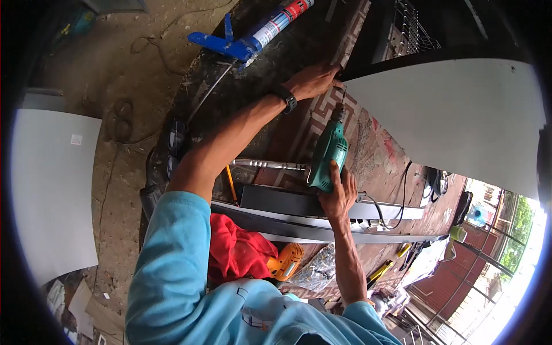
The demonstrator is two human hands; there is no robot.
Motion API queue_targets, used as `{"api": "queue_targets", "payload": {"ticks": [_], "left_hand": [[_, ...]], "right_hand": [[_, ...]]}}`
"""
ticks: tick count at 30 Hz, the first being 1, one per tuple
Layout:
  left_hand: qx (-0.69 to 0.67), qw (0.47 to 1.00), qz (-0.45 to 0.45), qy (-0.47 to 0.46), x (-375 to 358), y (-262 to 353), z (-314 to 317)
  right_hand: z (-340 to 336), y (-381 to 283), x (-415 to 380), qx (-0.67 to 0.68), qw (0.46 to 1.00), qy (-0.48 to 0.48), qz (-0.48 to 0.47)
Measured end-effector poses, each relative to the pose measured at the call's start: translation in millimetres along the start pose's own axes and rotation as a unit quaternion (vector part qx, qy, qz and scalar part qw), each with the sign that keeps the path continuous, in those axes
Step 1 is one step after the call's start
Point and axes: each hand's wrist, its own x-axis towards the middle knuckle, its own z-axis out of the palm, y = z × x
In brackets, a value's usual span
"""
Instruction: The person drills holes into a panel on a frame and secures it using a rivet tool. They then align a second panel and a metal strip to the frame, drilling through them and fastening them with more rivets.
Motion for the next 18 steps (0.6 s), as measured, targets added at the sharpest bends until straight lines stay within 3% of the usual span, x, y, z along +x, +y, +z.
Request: {"api": "queue_targets", "payload": {"ticks": [3, 7, 9, 12, 16, 18], "left_hand": [[-0.068, 0.994, -0.071, -0.043, 6, -1, -5], [-0.145, 0.982, -0.088, -0.088, 23, -13, -18], [-0.2, 0.957, -0.141, -0.159, 30, -10, -28], [-0.158, 0.969, -0.101, -0.159, 35, -23, -18], [-0.199, 0.952, -0.119, -0.199, 37, -25, -20], [-0.142, 0.971, -0.092, -0.171, 35, -24, -17]], "right_hand": [[0, -2, 1, -0.009, 1.0, 0.013, -0.015], [5, 3, 1, -0.009, 0.999, 0.035, -0.032], [2, 4, 0, -0.02, 0.998, 0.028, -0.043], [0, 3, 2, -0.026, 0.998, 0.025, -0.055], [1, 3, 3, -0.016, 0.998, 0.032, -0.06], [1, 4, 2, -0.013, 0.998, 0.033, -0.055]]}}
